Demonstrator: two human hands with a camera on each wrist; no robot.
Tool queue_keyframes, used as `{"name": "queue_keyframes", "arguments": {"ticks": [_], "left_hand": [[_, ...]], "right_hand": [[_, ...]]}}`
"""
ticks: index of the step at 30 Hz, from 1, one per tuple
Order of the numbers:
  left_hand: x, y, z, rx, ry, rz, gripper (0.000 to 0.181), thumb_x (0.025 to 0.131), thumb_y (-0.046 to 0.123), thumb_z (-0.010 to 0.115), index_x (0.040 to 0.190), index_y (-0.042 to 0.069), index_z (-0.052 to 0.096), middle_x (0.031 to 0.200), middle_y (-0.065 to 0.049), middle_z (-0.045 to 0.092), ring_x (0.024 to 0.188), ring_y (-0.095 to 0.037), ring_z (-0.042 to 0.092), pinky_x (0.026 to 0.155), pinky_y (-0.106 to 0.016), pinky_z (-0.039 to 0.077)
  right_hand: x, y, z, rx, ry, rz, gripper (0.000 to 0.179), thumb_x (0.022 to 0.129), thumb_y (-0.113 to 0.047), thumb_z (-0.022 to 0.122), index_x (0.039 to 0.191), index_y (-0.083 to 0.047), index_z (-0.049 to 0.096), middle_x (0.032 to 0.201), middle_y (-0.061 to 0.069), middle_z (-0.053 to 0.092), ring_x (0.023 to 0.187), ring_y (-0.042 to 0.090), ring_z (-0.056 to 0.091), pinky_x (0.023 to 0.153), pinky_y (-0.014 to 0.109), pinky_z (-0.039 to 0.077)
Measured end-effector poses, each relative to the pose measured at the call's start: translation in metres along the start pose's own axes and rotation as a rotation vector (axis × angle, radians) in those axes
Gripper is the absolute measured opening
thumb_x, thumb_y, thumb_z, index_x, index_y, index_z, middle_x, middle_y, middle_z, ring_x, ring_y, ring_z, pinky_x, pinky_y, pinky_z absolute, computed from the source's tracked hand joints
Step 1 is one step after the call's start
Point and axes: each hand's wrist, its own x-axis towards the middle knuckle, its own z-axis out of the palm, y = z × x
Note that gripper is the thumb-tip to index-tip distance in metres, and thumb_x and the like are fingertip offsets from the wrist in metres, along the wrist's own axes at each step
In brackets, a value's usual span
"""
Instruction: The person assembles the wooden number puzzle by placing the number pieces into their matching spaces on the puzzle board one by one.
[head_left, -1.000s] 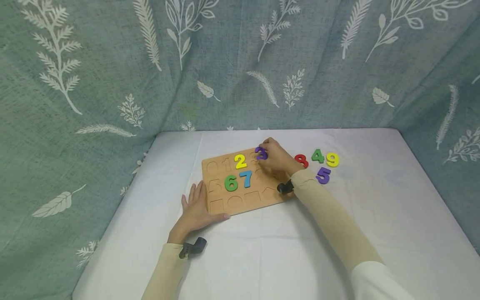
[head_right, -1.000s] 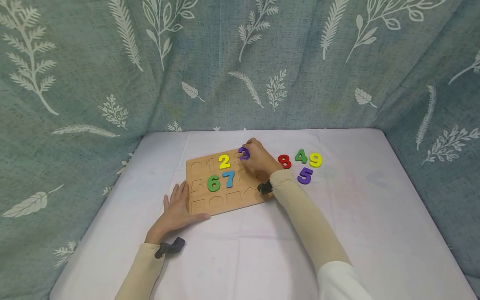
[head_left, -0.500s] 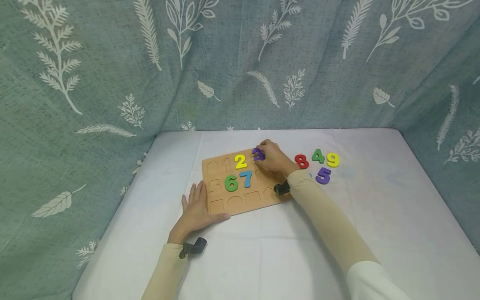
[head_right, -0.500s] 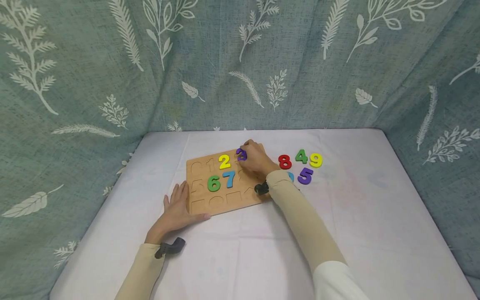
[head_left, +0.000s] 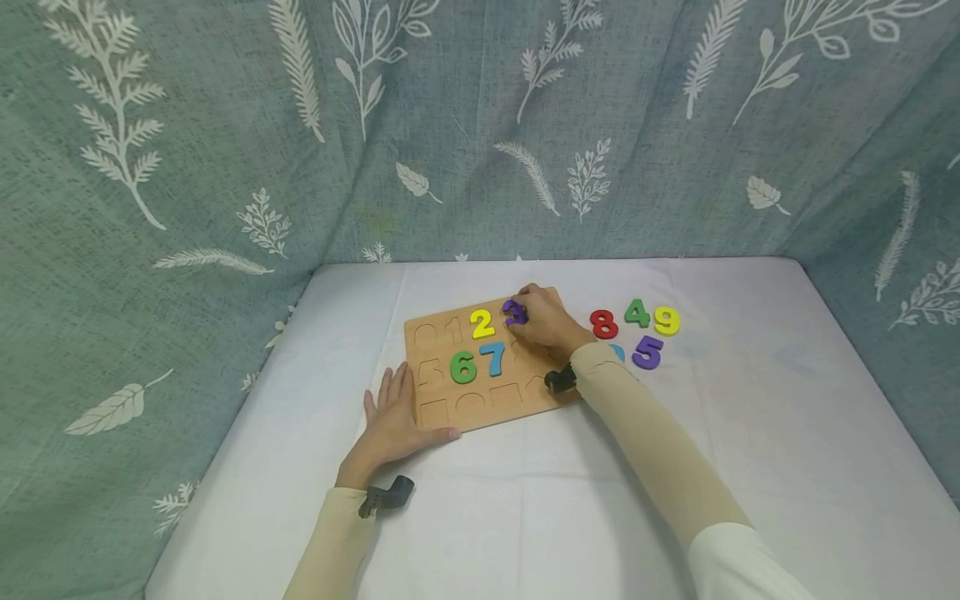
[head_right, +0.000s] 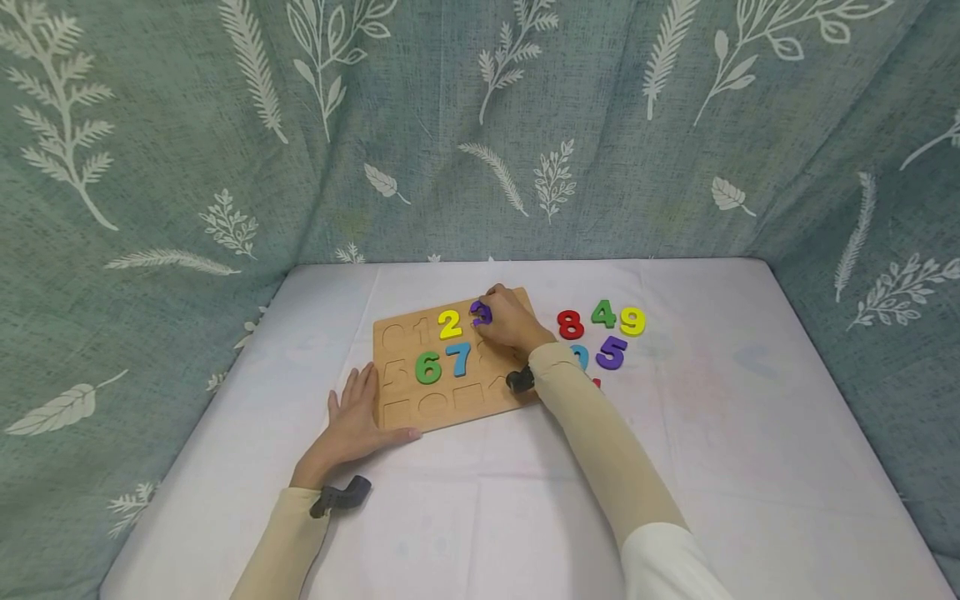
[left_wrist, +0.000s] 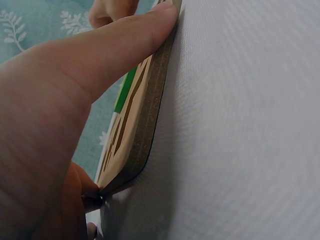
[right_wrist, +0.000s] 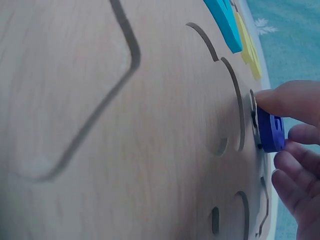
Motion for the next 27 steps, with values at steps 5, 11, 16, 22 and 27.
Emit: {"name": "queue_keyframes", "arguments": {"ticks": [5, 11, 16, 22, 27], "left_hand": [[0.0002, -0.0007, 0.0003, 0.003, 0.002, 0.004, 0.150, 0.067, 0.082, 0.077, 0.165, 0.003, -0.005, 0.176, -0.017, -0.006, 0.162, -0.041, -0.015, 0.123, -0.075, -0.013], [0.0003, -0.0011, 0.0001, 0.001, -0.001, -0.001, 0.151, 0.067, 0.082, 0.077, 0.165, 0.002, -0.005, 0.175, -0.018, -0.006, 0.162, -0.041, -0.015, 0.122, -0.075, -0.014], [0.0004, -0.0016, 0.0003, -0.001, 0.001, 0.000, 0.151, 0.067, 0.082, 0.077, 0.165, 0.002, -0.004, 0.175, -0.017, -0.006, 0.162, -0.041, -0.015, 0.123, -0.075, -0.014], [0.0004, -0.0010, 0.0001, -0.003, 0.001, 0.000, 0.151, 0.066, 0.083, 0.077, 0.165, 0.003, -0.004, 0.176, -0.017, -0.006, 0.162, -0.041, -0.014, 0.123, -0.075, -0.013], [0.0001, -0.0001, -0.0004, 0.005, -0.001, -0.002, 0.150, 0.067, 0.082, 0.077, 0.165, 0.002, -0.004, 0.176, -0.017, -0.006, 0.162, -0.041, -0.014, 0.123, -0.075, -0.012]], "right_hand": [[0.0022, 0.0016, 0.0032, 0.008, -0.014, 0.004, 0.054, 0.098, -0.020, 0.072, 0.145, 0.001, 0.057, 0.147, 0.023, 0.048, 0.136, 0.035, 0.055, 0.115, 0.044, 0.051], [0.0029, 0.0027, 0.0053, 0.002, -0.017, -0.002, 0.056, 0.098, -0.020, 0.072, 0.147, 0.002, 0.054, 0.148, 0.023, 0.048, 0.138, 0.036, 0.053, 0.117, 0.045, 0.048], [0.0029, 0.0015, 0.0062, -0.013, -0.020, 0.010, 0.057, 0.098, -0.021, 0.072, 0.148, 0.002, 0.053, 0.150, 0.023, 0.046, 0.141, 0.037, 0.050, 0.120, 0.046, 0.045], [0.0034, 0.0020, 0.0081, -0.018, -0.016, 0.017, 0.057, 0.099, -0.022, 0.071, 0.148, 0.001, 0.053, 0.151, 0.023, 0.047, 0.142, 0.037, 0.049, 0.121, 0.046, 0.044], [0.0039, 0.0034, 0.0077, -0.026, -0.014, 0.006, 0.058, 0.099, -0.021, 0.072, 0.147, 0.003, 0.053, 0.150, 0.024, 0.048, 0.141, 0.038, 0.049, 0.121, 0.046, 0.044]]}}
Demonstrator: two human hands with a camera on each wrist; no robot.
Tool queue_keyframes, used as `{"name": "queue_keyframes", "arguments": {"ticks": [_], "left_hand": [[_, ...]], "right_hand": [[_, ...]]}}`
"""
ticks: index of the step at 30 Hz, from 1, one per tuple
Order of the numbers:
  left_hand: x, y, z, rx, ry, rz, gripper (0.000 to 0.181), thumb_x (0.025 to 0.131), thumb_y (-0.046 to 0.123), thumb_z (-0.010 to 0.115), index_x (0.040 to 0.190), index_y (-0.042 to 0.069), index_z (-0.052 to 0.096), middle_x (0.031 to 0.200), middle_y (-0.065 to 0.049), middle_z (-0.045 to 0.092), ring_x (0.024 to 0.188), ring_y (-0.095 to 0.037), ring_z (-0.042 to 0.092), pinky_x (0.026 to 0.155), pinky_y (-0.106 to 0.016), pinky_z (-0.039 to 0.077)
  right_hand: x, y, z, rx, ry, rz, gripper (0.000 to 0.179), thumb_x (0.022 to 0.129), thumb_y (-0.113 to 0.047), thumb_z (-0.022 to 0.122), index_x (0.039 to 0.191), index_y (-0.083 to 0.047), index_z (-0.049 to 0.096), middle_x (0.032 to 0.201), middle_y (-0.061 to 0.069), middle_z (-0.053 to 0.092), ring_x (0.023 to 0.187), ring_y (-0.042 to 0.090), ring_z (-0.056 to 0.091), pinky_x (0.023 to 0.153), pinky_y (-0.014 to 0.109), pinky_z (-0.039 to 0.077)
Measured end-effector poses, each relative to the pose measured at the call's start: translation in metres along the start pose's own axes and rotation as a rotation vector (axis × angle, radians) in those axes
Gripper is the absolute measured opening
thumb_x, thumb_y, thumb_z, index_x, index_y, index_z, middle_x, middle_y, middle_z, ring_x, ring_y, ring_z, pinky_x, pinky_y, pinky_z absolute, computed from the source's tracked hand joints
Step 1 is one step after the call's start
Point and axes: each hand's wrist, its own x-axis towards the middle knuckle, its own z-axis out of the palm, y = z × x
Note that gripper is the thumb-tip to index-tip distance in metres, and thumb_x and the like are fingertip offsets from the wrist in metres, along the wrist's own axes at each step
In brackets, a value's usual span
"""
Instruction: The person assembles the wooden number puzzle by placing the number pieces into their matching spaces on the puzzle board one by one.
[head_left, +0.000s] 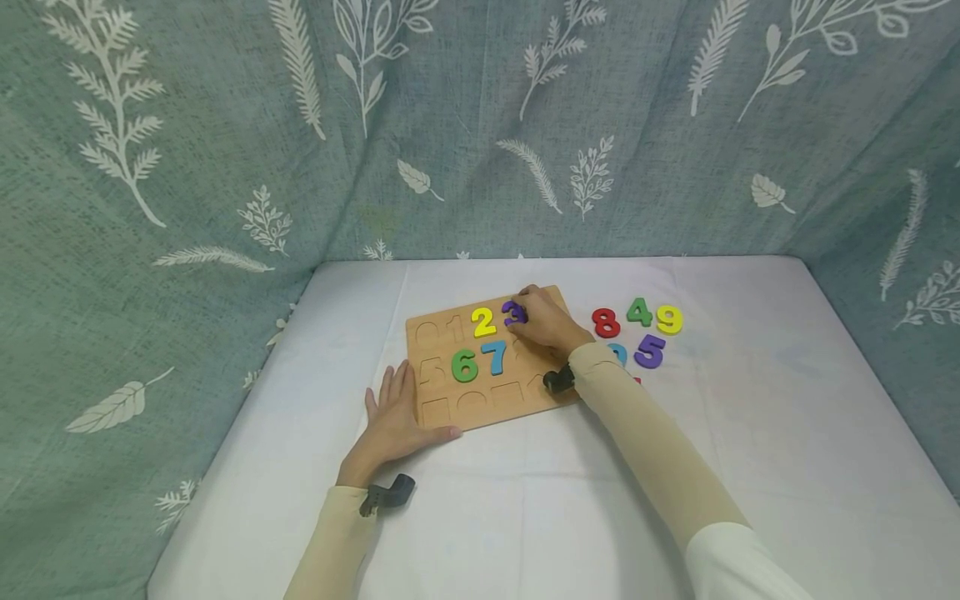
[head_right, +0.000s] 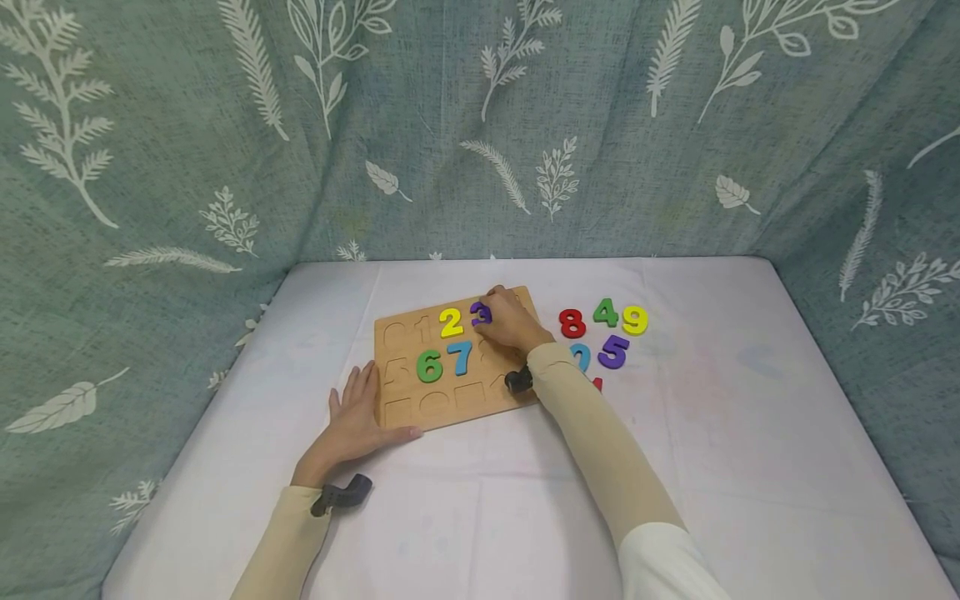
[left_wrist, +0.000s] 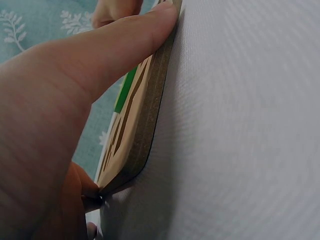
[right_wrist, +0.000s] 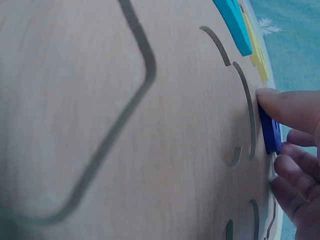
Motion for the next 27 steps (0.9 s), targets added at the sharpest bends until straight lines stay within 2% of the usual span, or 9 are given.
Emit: {"name": "queue_keyframes", "arguments": {"ticks": [9, 16, 22, 27], "left_hand": [[-0.001, 0.002, -0.001, -0.003, -0.001, -0.005, 0.151, 0.066, 0.082, 0.077, 0.165, 0.003, -0.004, 0.176, -0.017, -0.006, 0.162, -0.041, -0.014, 0.123, -0.075, -0.013], [-0.001, 0.004, 0.000, -0.007, -0.002, -0.014, 0.150, 0.066, 0.082, 0.078, 0.166, 0.004, -0.004, 0.176, -0.016, -0.006, 0.162, -0.041, -0.014, 0.124, -0.074, -0.013], [-0.003, 0.005, -0.001, -0.013, 0.001, -0.012, 0.149, 0.067, 0.080, 0.079, 0.166, 0.003, -0.003, 0.176, -0.016, -0.006, 0.162, -0.042, -0.014, 0.124, -0.074, -0.013], [-0.003, 0.005, -0.002, -0.009, -0.001, -0.012, 0.149, 0.067, 0.080, 0.079, 0.166, 0.003, -0.003, 0.176, -0.017, -0.006, 0.162, -0.042, -0.013, 0.123, -0.075, -0.013]], "right_hand": [[-0.002, 0.001, -0.003, 0.027, 0.015, 0.002, 0.063, 0.097, -0.022, 0.073, 0.149, 0.006, 0.050, 0.152, 0.024, 0.047, 0.140, 0.036, 0.051, 0.121, 0.045, 0.045], [-0.012, -0.003, -0.017, 0.091, 0.029, 0.032, 0.066, 0.097, -0.028, 0.075, 0.150, 0.002, 0.050, 0.155, 0.020, 0.045, 0.147, 0.039, 0.038, 0.123, 0.050, 0.041], [-0.022, 0.000, -0.036, 0.082, 0.075, -0.009, 0.060, 0.097, -0.017, 0.072, 0.148, 0.005, 0.051, 0.147, 0.022, 0.051, 0.133, 0.038, 0.052, 0.112, 0.049, 0.051], [-0.038, 0.005, -0.053, 0.098, 0.108, -0.015, 0.058, 0.098, -0.016, 0.070, 0.148, 0.004, 0.051, 0.146, 0.022, 0.052, 0.131, 0.040, 0.052, 0.108, 0.052, 0.051]]}}
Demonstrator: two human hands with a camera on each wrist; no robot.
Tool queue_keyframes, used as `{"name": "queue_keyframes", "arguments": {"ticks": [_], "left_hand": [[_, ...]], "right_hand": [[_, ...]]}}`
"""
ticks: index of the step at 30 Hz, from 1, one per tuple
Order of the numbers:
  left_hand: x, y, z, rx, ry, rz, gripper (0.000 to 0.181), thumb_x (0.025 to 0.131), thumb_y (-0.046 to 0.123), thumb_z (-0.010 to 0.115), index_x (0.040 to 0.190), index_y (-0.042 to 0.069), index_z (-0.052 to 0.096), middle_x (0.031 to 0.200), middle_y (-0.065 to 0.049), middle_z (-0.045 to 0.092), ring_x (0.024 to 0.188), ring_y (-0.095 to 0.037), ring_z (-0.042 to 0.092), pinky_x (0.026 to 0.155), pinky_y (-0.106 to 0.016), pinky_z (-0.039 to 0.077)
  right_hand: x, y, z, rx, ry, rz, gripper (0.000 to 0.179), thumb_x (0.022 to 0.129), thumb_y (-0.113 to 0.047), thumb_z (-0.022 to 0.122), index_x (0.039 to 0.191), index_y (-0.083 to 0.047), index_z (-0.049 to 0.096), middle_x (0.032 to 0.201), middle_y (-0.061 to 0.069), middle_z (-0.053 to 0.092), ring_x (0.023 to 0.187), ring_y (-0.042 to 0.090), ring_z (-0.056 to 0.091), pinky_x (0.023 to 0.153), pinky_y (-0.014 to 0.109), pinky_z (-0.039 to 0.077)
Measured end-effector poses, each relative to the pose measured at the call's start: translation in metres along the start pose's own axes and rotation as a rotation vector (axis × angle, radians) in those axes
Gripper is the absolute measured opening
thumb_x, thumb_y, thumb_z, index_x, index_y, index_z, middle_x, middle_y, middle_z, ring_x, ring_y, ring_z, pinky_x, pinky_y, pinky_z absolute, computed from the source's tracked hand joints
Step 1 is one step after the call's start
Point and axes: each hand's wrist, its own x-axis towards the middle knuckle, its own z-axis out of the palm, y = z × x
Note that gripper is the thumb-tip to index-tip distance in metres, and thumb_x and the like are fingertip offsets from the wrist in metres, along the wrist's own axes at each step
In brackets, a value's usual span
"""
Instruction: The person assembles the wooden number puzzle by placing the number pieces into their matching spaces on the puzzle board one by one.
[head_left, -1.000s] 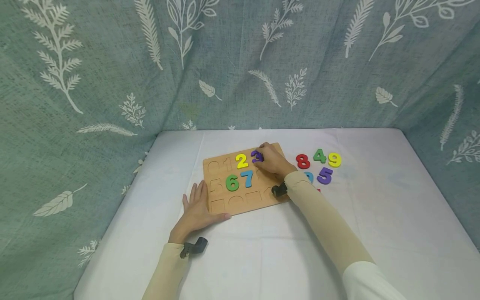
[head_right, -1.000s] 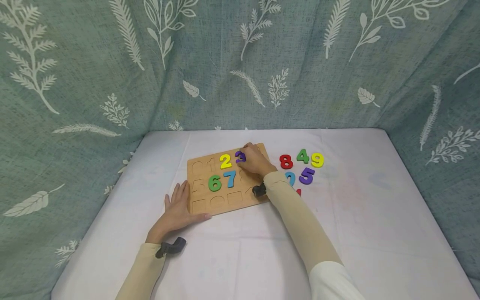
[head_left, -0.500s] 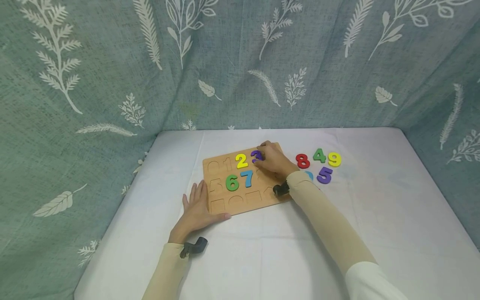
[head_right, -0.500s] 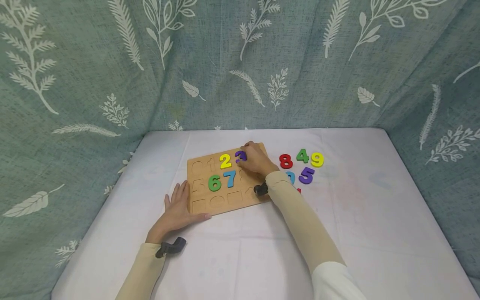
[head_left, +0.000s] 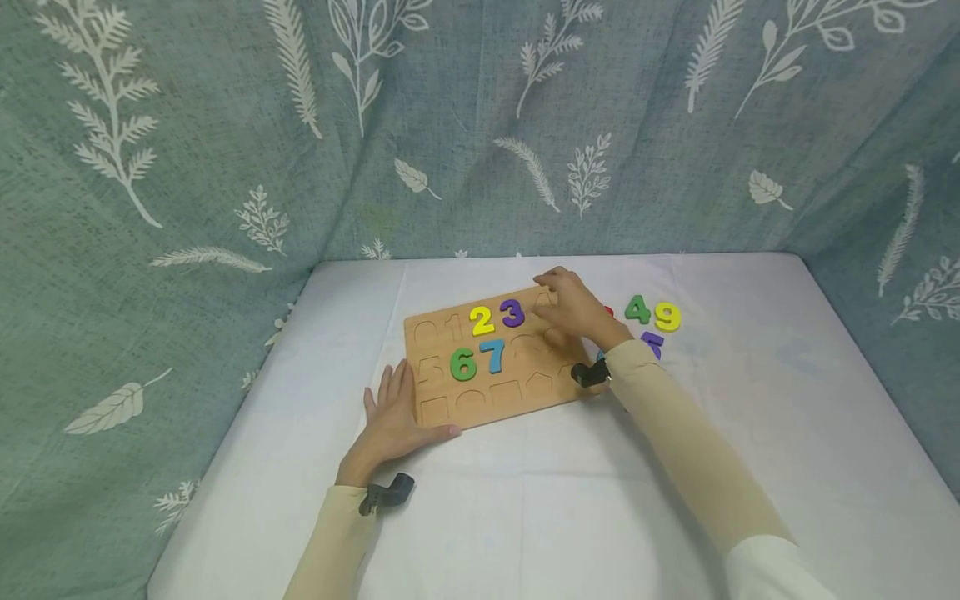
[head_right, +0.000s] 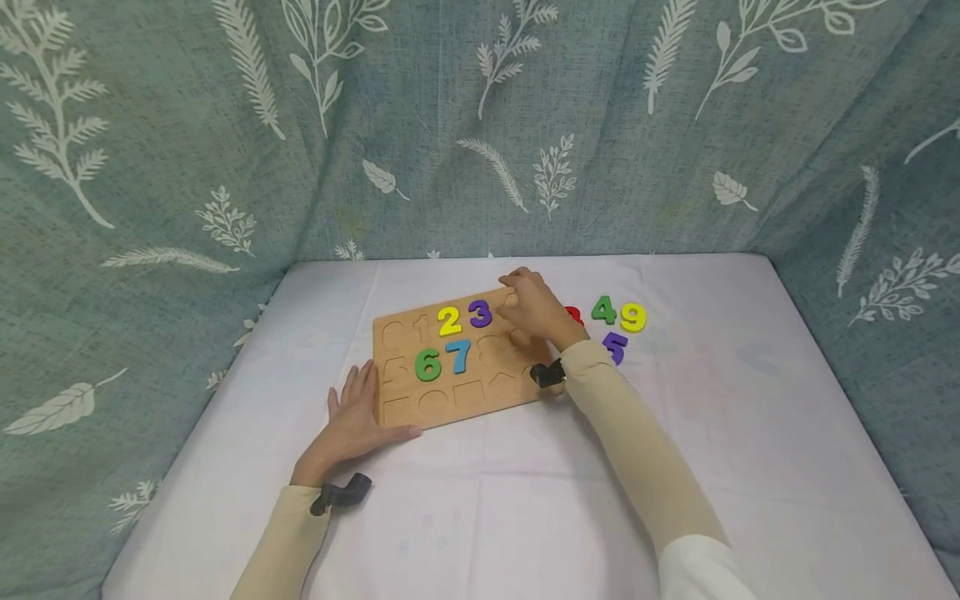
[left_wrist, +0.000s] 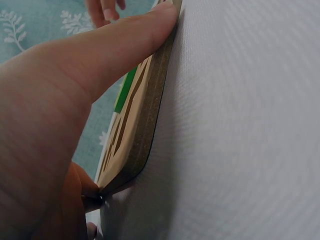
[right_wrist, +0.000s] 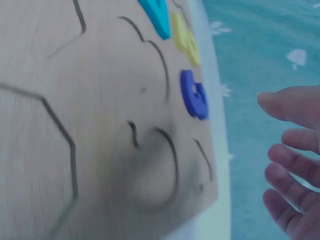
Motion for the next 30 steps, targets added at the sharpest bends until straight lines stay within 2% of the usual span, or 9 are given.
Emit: {"name": "queue_keyframes", "arguments": {"ticks": [7, 16, 30], "left_hand": [[0.001, 0.000, -0.001, 0.003, -0.006, -0.001, 0.150, 0.067, 0.081, 0.078, 0.166, 0.003, -0.004, 0.176, -0.017, -0.006, 0.162, -0.041, -0.015, 0.123, -0.075, -0.013], [0.002, -0.001, 0.000, 0.008, -0.008, -0.001, 0.150, 0.067, 0.081, 0.078, 0.166, 0.003, -0.004, 0.176, -0.017, -0.006, 0.162, -0.041, -0.015, 0.123, -0.075, -0.013], [0.003, -0.002, 0.002, 0.005, -0.003, -0.004, 0.150, 0.066, 0.082, 0.078, 0.166, 0.005, -0.004, 0.176, -0.017, -0.006, 0.162, -0.041, -0.014, 0.123, -0.075, -0.013]], "right_hand": [[-0.019, 0.007, -0.023, -0.025, 0.078, -0.009, 0.056, 0.099, -0.024, 0.072, 0.146, 0.001, 0.054, 0.143, 0.020, 0.054, 0.128, 0.040, 0.053, 0.106, 0.054, 0.051], [-0.048, 0.015, -0.050, -0.033, 0.179, 0.010, 0.051, 0.097, -0.019, 0.072, 0.141, 0.003, 0.057, 0.142, 0.022, 0.056, 0.127, 0.042, 0.055, 0.109, 0.058, 0.050], [-0.091, 0.052, -0.078, -0.056, 0.324, 0.071, 0.053, 0.095, -0.014, 0.074, 0.142, 0.004, 0.057, 0.136, 0.026, 0.059, 0.125, 0.044, 0.056, 0.107, 0.061, 0.049]]}}
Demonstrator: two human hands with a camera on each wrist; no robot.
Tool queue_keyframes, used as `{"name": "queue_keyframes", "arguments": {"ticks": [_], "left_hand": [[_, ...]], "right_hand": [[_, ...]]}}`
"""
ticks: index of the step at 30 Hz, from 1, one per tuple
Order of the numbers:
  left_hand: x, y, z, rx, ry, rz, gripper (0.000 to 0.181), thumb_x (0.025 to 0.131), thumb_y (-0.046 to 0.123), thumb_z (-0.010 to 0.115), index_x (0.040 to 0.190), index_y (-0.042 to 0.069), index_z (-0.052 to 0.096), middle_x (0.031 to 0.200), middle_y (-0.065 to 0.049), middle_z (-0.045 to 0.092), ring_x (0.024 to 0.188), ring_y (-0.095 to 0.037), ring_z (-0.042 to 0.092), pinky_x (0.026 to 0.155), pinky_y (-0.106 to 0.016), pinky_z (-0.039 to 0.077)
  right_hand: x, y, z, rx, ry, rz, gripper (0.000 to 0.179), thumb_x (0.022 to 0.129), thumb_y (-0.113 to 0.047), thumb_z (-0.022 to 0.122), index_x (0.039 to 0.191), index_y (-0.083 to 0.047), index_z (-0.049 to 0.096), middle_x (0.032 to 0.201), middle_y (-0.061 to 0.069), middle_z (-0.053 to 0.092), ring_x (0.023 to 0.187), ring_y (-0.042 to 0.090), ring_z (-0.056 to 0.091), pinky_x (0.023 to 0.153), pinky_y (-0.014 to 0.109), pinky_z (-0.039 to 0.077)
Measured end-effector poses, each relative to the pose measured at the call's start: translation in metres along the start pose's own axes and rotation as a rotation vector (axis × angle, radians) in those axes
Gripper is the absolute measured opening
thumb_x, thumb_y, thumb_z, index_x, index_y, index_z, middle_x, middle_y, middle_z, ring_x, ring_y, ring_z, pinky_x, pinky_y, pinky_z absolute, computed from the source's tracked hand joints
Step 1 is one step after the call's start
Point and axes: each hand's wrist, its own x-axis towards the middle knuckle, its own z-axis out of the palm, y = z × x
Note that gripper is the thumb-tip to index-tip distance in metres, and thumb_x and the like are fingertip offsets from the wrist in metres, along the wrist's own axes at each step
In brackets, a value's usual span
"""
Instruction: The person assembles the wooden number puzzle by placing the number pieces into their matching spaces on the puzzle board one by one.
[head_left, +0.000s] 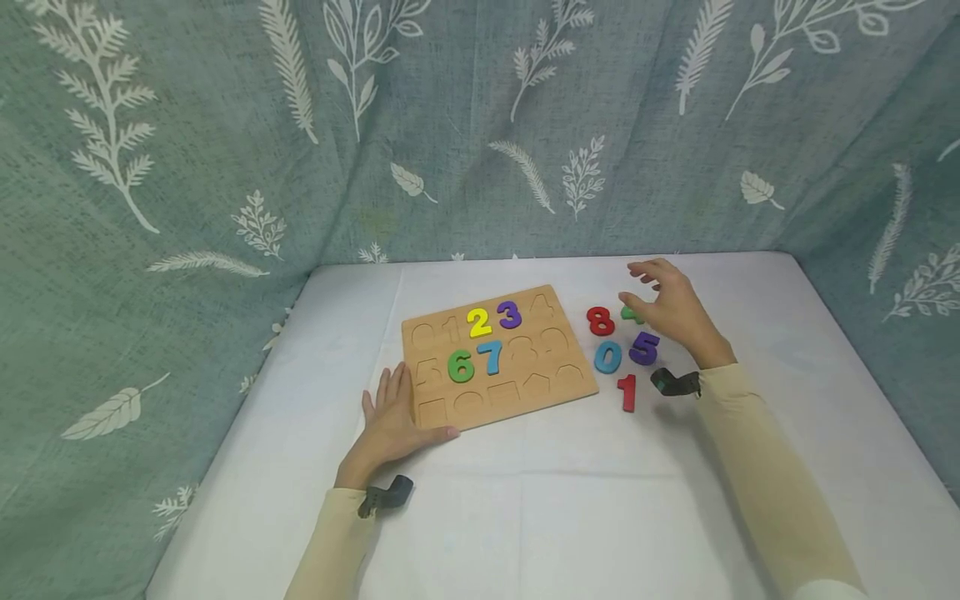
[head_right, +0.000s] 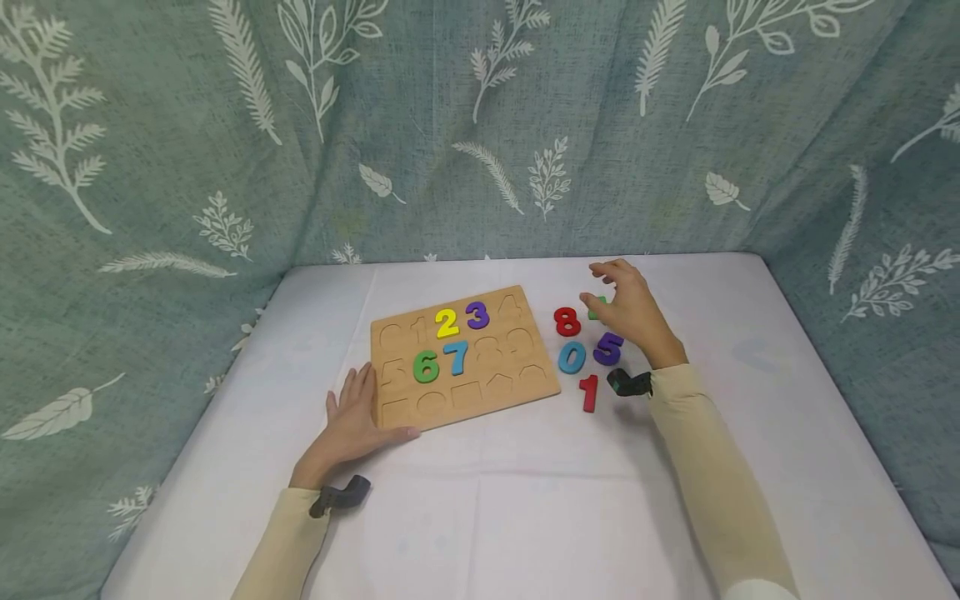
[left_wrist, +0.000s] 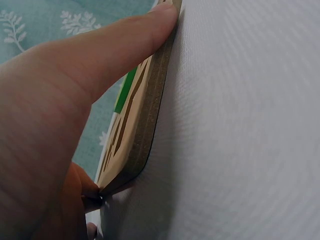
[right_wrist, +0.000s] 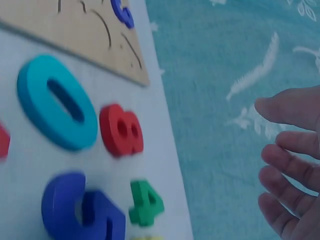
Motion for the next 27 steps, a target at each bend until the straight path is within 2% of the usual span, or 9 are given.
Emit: {"name": "queue_keyframes", "arguments": {"ticks": [5, 12, 21, 27], "left_hand": [[0.000, 0.000, 0.000, 0.007, -0.002, 0.000, 0.150, 0.067, 0.081, 0.078, 0.166, 0.004, -0.005, 0.176, -0.016, -0.006, 0.162, -0.041, -0.014, 0.123, -0.075, -0.013], [-0.001, 0.001, 0.000, -0.003, -0.001, -0.004, 0.150, 0.066, 0.081, 0.078, 0.166, 0.004, -0.004, 0.176, -0.017, -0.006, 0.162, -0.041, -0.015, 0.123, -0.075, -0.014], [0.000, 0.000, 0.000, -0.006, 0.005, -0.004, 0.150, 0.066, 0.081, 0.079, 0.166, 0.005, -0.003, 0.176, -0.016, -0.006, 0.162, -0.041, -0.015, 0.123, -0.075, -0.014], [-0.001, 0.001, 0.000, -0.010, 0.003, -0.005, 0.150, 0.065, 0.081, 0.079, 0.166, 0.005, -0.003, 0.176, -0.016, -0.006, 0.162, -0.041, -0.015, 0.123, -0.074, -0.014]], "right_hand": [[-0.009, 0.016, -0.011, -0.023, 0.020, 0.046, 0.054, 0.095, -0.014, 0.073, 0.143, 0.004, 0.055, 0.138, 0.027, 0.057, 0.126, 0.046, 0.054, 0.108, 0.064, 0.048], [-0.019, 0.037, -0.021, -0.044, 0.008, 0.151, 0.058, 0.096, -0.018, 0.073, 0.146, 0.002, 0.052, 0.142, 0.026, 0.053, 0.129, 0.045, 0.051, 0.111, 0.064, 0.045], [-0.026, 0.055, -0.021, -0.046, -0.021, 0.239, 0.063, 0.096, -0.023, 0.072, 0.148, 0.003, 0.049, 0.145, 0.027, 0.051, 0.131, 0.049, 0.049, 0.108, 0.067, 0.046], [-0.027, 0.064, -0.018, -0.053, -0.068, 0.313, 0.068, 0.096, -0.026, 0.073, 0.151, 0.004, 0.046, 0.147, 0.029, 0.048, 0.134, 0.049, 0.046, 0.108, 0.068, 0.045]]}}
